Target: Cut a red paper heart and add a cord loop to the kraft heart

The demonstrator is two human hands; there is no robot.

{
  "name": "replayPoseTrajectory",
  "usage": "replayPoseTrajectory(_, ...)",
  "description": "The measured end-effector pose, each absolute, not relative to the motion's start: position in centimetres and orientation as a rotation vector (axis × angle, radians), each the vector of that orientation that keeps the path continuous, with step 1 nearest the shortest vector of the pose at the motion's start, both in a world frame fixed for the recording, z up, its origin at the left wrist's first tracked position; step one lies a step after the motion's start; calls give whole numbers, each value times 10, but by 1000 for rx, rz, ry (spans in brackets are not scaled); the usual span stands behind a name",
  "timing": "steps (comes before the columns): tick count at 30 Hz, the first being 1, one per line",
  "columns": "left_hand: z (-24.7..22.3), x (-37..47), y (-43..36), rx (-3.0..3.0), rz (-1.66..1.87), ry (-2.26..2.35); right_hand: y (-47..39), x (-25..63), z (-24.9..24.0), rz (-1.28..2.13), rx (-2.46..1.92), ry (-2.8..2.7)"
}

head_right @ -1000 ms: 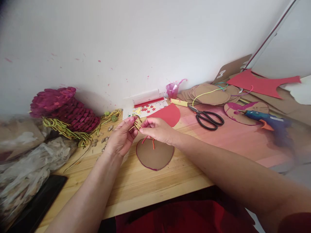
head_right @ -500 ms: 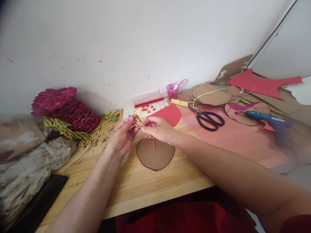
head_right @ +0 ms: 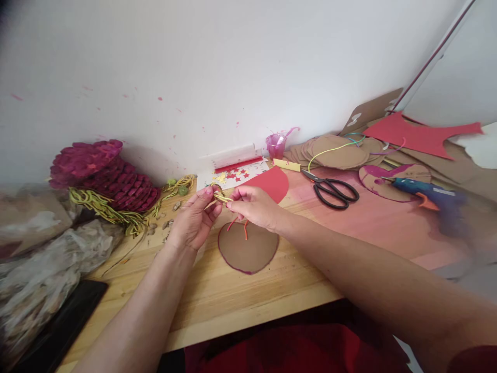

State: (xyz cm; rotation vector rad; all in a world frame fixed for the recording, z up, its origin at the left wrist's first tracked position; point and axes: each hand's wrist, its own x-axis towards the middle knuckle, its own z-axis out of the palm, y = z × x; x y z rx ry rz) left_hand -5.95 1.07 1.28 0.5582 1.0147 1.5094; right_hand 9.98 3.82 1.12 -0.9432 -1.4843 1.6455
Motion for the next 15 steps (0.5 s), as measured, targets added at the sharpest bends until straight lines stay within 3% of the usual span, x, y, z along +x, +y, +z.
replayPoseTrajectory(15, 11, -59, 12, 550, 1554, 974, 36, 100, 14, 1639, -983, -1516)
